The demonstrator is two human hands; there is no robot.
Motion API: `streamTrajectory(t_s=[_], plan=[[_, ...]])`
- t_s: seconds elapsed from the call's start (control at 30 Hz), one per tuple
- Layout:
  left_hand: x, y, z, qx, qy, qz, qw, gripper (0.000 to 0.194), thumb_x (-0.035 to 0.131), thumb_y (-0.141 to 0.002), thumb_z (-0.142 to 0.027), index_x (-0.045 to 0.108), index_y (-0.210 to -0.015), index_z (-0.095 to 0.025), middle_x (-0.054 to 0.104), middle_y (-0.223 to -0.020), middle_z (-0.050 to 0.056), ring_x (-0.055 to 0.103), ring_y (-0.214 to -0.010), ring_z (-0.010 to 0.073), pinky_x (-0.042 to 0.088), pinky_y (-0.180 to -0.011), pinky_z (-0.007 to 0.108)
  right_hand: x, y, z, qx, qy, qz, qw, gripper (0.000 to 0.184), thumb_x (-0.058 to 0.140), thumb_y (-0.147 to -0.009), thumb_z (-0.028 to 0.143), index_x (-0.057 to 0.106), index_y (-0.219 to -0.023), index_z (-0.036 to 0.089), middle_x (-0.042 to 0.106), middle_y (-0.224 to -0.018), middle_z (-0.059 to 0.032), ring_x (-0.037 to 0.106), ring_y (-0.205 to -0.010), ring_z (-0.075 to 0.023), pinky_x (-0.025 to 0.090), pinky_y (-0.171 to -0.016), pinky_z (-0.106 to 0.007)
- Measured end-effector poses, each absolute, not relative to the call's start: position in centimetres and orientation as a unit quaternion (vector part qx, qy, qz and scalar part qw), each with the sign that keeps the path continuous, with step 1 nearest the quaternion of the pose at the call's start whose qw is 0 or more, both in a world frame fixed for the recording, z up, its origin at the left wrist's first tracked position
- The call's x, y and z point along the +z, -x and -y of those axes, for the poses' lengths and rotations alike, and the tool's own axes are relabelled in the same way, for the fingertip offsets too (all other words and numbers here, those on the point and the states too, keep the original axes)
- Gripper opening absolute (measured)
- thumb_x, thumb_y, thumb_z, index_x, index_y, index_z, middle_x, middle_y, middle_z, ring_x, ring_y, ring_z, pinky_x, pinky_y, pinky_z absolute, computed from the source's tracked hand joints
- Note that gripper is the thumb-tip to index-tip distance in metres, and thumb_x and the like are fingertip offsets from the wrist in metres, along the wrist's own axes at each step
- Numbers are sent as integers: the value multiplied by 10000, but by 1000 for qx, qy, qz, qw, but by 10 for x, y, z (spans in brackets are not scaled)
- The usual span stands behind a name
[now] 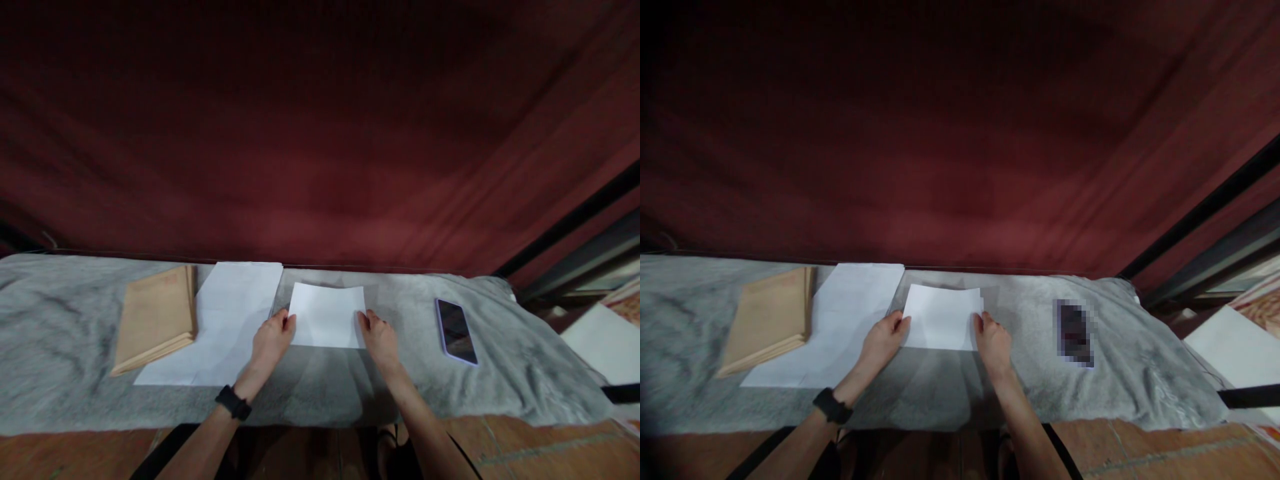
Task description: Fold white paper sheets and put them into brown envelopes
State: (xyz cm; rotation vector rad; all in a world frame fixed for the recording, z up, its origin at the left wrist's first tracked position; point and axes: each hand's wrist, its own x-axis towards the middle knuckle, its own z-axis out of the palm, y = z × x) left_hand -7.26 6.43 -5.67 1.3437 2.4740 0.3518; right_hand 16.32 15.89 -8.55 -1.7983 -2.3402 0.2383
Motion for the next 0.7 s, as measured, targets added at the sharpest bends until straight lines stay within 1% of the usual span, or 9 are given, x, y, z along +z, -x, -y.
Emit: streamTrajectory(t_s=[0.2,0.4,0.53,0.7], plan=[[-56,72,-63,100,-467,-865,153,243,445,-1021,-345,626,-923,-215,727,-846,43,685,-825,199,381,-666,262,-86,-163,-154,62,609,788,72,320,430,-1051,374,686,-1097,187,779,-856,-93,759,-798,-197,474,-673,-232],[-53,69,-65,88,-463,-868,153,254,443,-1021,-374,641,-962,-225,740,-883,47,698,-863,206,404,-672,265,-85,-164,-147,45,612,788,51,312,430,-1048,352,674,-1119,171,775,-849,-106,758,-781,-214,486,-673,-261],[-49,66,-66,70,-459,-872,155,265,438,-1021,-393,644,-986,-230,748,-906,49,708,-886,212,419,-678,267,-88,-167,-144,48,606,791,70,280,448,-1038,319,677,-1110,176,780,-911,-108,755,-802,-205,499,-712,-269],[-47,62,-66,52,-461,-875,136,285,414,-1025,-396,644,-1029,-228,755,-934,65,717,-899,222,444,-694,277,-94,-169,-144,39,602,791,104,271,480,-1021,314,697,-1078,162,778,-966,-109,748,-826,-186,486,-746,-247]])
